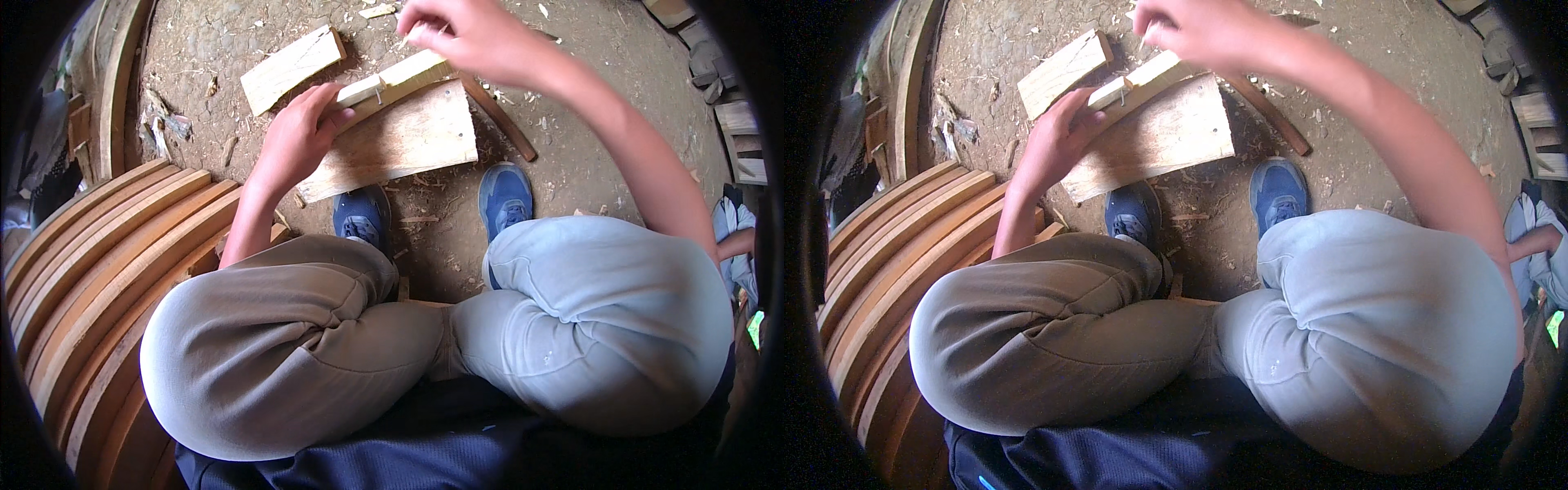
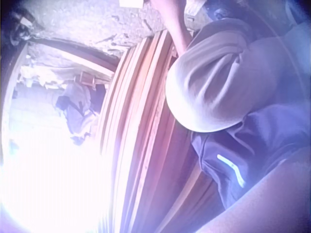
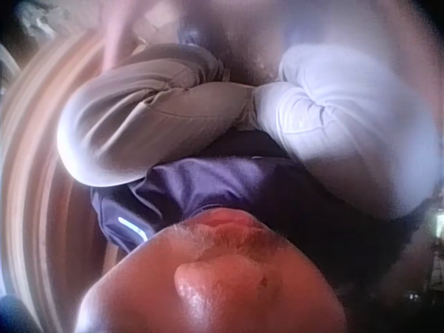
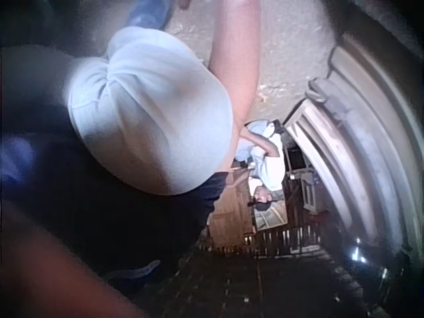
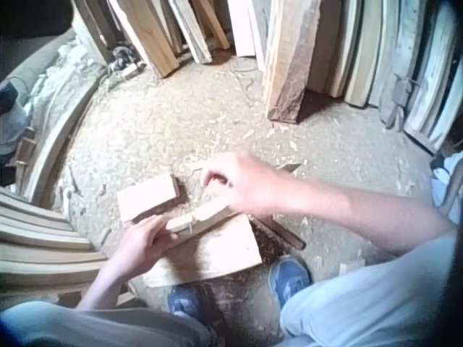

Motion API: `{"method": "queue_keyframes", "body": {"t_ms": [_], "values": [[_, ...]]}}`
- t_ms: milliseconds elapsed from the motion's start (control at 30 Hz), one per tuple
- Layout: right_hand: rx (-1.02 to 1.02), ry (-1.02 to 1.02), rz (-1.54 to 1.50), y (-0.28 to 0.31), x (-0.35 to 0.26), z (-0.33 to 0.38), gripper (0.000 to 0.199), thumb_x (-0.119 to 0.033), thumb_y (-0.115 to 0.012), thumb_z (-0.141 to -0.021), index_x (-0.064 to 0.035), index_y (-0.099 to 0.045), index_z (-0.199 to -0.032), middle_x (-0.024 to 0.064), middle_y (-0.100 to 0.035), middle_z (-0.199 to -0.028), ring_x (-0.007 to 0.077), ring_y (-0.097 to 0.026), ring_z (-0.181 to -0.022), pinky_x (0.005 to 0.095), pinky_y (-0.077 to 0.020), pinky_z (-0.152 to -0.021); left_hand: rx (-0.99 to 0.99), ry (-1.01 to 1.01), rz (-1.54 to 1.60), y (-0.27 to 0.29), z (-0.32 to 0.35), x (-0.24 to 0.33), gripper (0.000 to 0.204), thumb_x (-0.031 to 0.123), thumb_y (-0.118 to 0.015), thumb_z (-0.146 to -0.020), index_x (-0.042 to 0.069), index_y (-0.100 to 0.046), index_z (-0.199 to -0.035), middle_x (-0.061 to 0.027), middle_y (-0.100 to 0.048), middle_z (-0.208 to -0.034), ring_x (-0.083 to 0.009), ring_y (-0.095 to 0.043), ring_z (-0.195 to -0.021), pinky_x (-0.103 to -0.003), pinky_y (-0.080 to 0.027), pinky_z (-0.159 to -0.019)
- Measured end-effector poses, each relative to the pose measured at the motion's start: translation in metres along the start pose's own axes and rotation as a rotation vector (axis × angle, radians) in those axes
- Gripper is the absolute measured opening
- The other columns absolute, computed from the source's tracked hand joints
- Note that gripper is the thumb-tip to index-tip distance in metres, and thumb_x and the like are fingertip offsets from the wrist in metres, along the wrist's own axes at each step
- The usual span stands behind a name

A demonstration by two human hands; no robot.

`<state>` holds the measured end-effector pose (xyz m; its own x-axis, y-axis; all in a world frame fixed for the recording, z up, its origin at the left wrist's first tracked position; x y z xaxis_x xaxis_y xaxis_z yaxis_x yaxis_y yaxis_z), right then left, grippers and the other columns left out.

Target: The person sits on the floor and uses a hammer to drive nails into small wooden pieces. They repeatedly pick up wood, position it, hammer nails, and inspect the pieces.

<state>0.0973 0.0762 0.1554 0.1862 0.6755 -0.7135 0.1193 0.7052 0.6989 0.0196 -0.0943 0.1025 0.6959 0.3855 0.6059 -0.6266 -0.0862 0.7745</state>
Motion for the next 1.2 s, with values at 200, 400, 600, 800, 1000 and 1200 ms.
{"method": "queue_keyframes", "body": {"t_ms": [200, 400, 600, 800, 1000, 1200], "values": [[0.161, 0.166, 0.080, -0.032, -0.005, 0.025, 0.012, -0.009, -0.058, -0.094, -0.0011, -0.059, -0.103, 0.0164, -0.062, -0.098, 0.0324, -0.065, -0.090, 0.0413, -0.0525, -0.081, -0.057, -0.016, 0.141, -0.010, 0.005, 0.008, 0.036, 0.024, -0.066, -0.094, 0.002, -0.062, -0.122, -0.0151, -0.060, -0.091, -0.0296, -0.060, -0.080, -0.038, -0.048, -0.074], [0.122, 0.184, 0.176, -0.043, -0.008, 0.032, 0.015, -0.005, -0.056, -0.093, 0.0003, -0.057, -0.106, 0.0166, -0.061, -0.100, 0.0327, -0.067, -0.091, 0.0437, -0.0548, -0.082, 0.041, 0.140, 0.428, -0.006, 0.011, -0.023, 0.026, 0.024, -0.061, -0.100, 0.000, -0.061, -0.108, -0.0069, -0.056, -0.073, -0.0109, -0.048, -0.070, -0.030, -0.044, -0.067], [0.156, 0.248, 0.256, -0.040, -0.015, 0.033, 0.016, -0.003, -0.053, -0.093, -0.0020, -0.057, -0.108, 0.0142, -0.061, -0.100, 0.0305, -0.065, -0.093, 0.0433, -0.0520, -0.084, -0.020, 0.155, 0.356, -0.009, 0.016, -0.025, 0.032, 0.031, -0.067, -0.096, 0.000, -0.060, -0.103, -0.0048, -0.051, -0.074, -0.0130, -0.044, -0.068, -0.032, -0.039, -0.060], [0.130, 0.311, 0.340, -0.044, -0.024, 0.033, 0.019, -0.005, -0.054, -0.091, -0.0057, -0.057, -0.110, 0.0110, -0.064, -0.101, 0.0277, -0.062, -0.101, 0.0412, -0.0476, -0.088, -0.104, 0.033, 0.121, -0.015, 0.020, -0.010, 0.072, 0.029, -0.088, -0.072, 0.001, -0.054, -0.128, -0.0151, -0.061, -0.106, -0.0264, -0.060, -0.098, -0.038, -0.049, -0.087], [0.141, 0.301, 0.379, -0.048, -0.015, 0.034, 0.027, -0.008, -0.055, -0.091, -0.0059, -0.058, -0.117, 0.0107, -0.066, -0.105, 0.0285, -0.063, -0.101, 0.0430, -0.0475, -0.088, -0.086, 0.213, 0.234, -0.010, 0.021, -0.033, 0.053, 0.010, -0.083, -0.072, -0.001, -0.061, -0.119, -0.0105, -0.063, -0.111, -0.0199, -0.060, -0.102, -0.035, -0.049, -0.089], [0.167, 0.297, 0.368, -0.042, -0.020, 0.029, 0.029, -0.010, -0.060, -0.077, -0.0021, -0.062, -0.105, 0.0115, -0.065, -0.087, 0.0297, -0.064, -0.085, 0.0435, -0.0512, -0.079, 0.003, 0.160, 0.619, -0.024, 0.024, -0.050, 0.047, -0.006, -0.077, -0.070, -0.002, -0.061, -0.115, -0.0060, -0.057, -0.109, -0.0156, -0.058, -0.103, -0.029, -0.050, -0.087]]}}
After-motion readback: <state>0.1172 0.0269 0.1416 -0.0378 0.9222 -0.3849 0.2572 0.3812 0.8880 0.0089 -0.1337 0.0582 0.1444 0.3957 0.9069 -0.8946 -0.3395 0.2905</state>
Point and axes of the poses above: each hand's wrist, its own z-axis away from the middle knuckle, its own y-axis out of the back of the hand, x = y × z, the point moved 10 cm from there along -z, towards the middle knuckle
